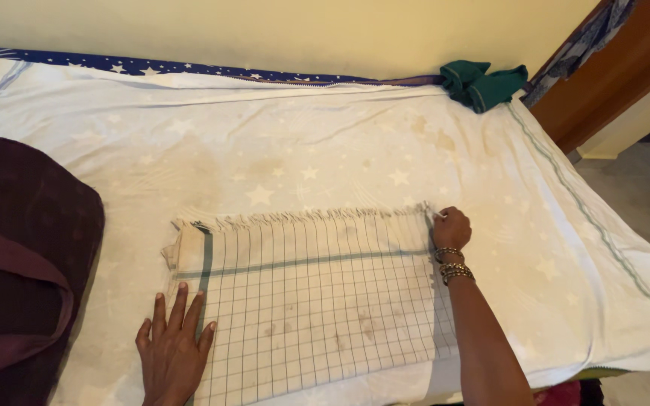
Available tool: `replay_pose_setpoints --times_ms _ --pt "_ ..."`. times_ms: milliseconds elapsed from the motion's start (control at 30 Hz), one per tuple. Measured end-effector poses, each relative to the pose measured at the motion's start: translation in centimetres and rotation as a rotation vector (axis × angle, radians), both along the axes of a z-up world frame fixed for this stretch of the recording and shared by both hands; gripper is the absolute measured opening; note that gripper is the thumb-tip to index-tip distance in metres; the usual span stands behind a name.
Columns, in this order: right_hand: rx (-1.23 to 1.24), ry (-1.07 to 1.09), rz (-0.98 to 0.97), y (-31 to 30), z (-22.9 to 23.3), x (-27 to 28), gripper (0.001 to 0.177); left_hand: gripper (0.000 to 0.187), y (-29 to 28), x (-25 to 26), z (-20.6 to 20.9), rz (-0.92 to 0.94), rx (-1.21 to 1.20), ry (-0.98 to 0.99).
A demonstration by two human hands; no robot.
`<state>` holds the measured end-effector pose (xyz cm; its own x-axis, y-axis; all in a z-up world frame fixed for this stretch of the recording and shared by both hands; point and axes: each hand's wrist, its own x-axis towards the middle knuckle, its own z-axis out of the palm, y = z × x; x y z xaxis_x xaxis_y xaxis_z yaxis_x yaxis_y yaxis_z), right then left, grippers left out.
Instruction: The person folds a checkered cloth by hand on a bed and then places it into a purple travel bag along with other clothes.
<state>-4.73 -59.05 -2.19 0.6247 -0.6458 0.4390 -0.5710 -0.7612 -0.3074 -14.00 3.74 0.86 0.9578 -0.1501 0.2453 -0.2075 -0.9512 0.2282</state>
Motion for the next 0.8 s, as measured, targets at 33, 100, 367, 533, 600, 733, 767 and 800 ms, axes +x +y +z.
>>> replay_pose_setpoints --times_ms 33,100,367,533,600,733,767,800 --pt "0.007 -0.051 -0.024 -0.6 -0.3 0.2 0.016 0.06 0.0 0.0 -0.1 0.009 0.0 0.0" --pt "-0.002 0.001 -0.057 -1.2 -0.5 0.1 0.019 0.059 -0.2 0.1 -0.1 0.027 -0.003 0.0" --pt "-0.108 0.046 0.283 11.2 5.5 -4.1 0.05 0.064 -2.9 -0.2 1.9 0.045 0.174 0.079" --pt "0.297 0.438 1.091 28.8 9.1 -11.7 0.078 0.072 -11.1 -0.6 1.4 -0.461 -0.193 0.215" --pt "0.222 0.563 1.25 30.8 9.8 -12.0 0.081 0.068 -13.6 0.9 1.3 -0.537 -0.233 0.152" --pt "0.227 0.413 1.032 24.6 6.0 -7.5 0.073 0.072 -11.7 6.6 0.9 -0.405 -0.13 0.211" --pt "0.34 0.255 0.943 20.8 5.0 -6.0 0.069 0.067 -9.7 8.3 0.9 -0.342 -0.132 0.147" --pt "0.232 0.22 0.796 16.3 4.2 -5.0 0.062 0.065 -7.3 9.8 0.8 -0.259 -0.1 0.148"
